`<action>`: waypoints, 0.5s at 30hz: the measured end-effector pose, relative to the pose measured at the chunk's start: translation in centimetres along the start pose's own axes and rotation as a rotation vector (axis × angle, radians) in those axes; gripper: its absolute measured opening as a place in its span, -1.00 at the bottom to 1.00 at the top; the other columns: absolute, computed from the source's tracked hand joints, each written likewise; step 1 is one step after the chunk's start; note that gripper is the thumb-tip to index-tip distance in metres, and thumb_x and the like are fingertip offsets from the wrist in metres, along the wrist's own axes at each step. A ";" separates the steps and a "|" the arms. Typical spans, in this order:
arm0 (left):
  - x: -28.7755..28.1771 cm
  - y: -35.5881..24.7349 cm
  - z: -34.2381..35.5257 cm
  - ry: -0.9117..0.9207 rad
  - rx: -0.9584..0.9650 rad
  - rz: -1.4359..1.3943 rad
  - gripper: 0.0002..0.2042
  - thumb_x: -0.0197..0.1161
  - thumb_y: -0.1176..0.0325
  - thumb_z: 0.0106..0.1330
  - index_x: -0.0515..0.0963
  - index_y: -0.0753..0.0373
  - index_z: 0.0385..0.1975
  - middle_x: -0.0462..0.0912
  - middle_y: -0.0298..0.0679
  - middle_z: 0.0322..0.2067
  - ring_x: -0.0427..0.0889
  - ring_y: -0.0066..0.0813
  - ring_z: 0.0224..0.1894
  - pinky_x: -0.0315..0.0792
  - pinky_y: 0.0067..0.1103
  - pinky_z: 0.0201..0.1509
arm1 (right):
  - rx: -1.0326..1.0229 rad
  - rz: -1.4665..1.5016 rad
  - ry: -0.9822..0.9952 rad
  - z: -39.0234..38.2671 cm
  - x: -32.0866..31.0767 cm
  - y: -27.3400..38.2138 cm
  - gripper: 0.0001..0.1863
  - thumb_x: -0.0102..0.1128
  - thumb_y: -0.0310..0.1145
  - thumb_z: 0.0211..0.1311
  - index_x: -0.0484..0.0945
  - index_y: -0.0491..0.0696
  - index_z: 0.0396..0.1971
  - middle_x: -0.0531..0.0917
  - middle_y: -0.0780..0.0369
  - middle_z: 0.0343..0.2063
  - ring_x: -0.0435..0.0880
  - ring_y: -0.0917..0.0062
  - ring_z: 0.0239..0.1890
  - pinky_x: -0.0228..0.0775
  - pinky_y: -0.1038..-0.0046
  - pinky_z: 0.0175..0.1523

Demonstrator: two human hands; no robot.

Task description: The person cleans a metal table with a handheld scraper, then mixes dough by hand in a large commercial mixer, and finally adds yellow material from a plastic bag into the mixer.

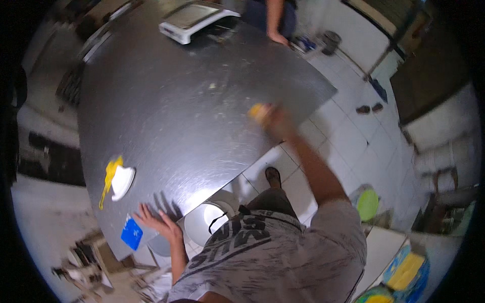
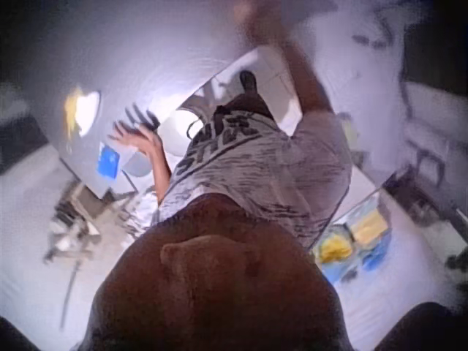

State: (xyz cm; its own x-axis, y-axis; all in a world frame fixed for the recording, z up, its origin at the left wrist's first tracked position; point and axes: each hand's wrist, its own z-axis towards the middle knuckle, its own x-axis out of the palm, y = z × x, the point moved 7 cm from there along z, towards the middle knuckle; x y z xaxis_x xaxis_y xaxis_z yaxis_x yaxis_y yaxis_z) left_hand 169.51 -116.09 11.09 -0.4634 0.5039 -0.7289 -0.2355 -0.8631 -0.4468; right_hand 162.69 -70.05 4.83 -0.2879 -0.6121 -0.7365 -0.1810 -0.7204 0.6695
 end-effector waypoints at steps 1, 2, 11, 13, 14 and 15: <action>0.4 -0.2 -0.7 0.002 -0.015 0.031 -0.51 -0.15 0.24 0.28 0.08 0.40 0.14 0.02 0.12 0.19 -0.27 0.11 0.29 -0.30 -0.09 0.26 | 0.162 0.083 -0.231 0.9 -6.6 -3.8 -0.66 -0.07 -0.17 0.22 0.50 -0.16 -0.29 0.61 0.17 -0.44 0.59 0.44 -0.40 0.43 0.38 -0.27; 1.1 -0.7 -0.8 -0.005 -0.038 0.066 -0.51 -0.16 0.23 0.29 0.08 0.39 0.14 0.03 0.10 0.19 -0.28 0.11 0.29 -0.29 -0.08 0.25 | 0.289 0.198 -0.485 1.1 -13.2 -7.3 -0.62 -0.11 -0.14 0.23 0.50 -0.18 -0.31 0.61 0.16 -0.49 0.59 0.40 -0.47 0.43 0.35 -0.30; 7.6 -8.5 2.1 0.049 -0.035 0.152 -0.49 -0.14 0.12 0.31 0.14 0.41 0.10 0.08 0.03 0.18 -0.23 0.03 0.29 -0.28 -0.13 0.26 | -0.689 -0.104 -0.148 0.1 -4.8 -4.0 -0.73 -0.18 -0.26 0.26 0.45 -0.08 -0.21 0.54 0.13 -0.26 0.49 0.34 -0.12 0.32 0.29 -0.03; 8.4 -8.8 2.1 0.021 -0.083 0.198 -0.49 -0.18 0.10 0.31 0.14 0.40 0.10 0.09 0.02 0.18 -0.24 0.03 0.30 -0.28 -0.10 0.26 | 0.153 0.208 -0.070 7.7 -13.1 -9.7 -0.71 -0.19 -0.25 0.28 0.42 -0.11 -0.19 0.57 0.13 -0.40 0.55 0.40 -0.25 0.38 0.37 -0.10; 9.2 -8.8 2.4 0.026 -0.087 0.247 -0.49 -0.21 0.11 0.32 0.13 0.40 0.11 0.07 0.01 0.19 -0.26 0.02 0.30 -0.27 -0.08 0.25 | 0.149 0.198 -0.057 9.5 -13.9 -10.5 -0.71 -0.19 -0.25 0.28 0.42 -0.11 -0.19 0.57 0.13 -0.40 0.55 0.40 -0.25 0.38 0.37 -0.10; 9.4 -8.9 2.7 0.015 -0.121 0.252 -0.48 -0.23 0.08 0.32 0.14 0.40 0.10 0.08 0.01 0.18 -0.25 0.03 0.30 -0.27 -0.08 0.26 | 0.159 0.062 -0.194 11.2 -14.7 -11.1 -0.69 -0.21 -0.23 0.29 0.43 -0.13 -0.22 0.57 0.13 -0.44 0.57 0.44 -0.32 0.41 0.42 -0.16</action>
State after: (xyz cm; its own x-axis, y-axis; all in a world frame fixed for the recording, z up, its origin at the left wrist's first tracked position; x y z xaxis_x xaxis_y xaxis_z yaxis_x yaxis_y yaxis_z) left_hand 164.98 -103.79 9.62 -0.4816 0.2748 -0.8322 -0.0104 -0.9513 -0.3081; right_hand 158.41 -49.34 9.31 -0.4755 -0.5687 -0.6712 -0.2983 -0.6135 0.7312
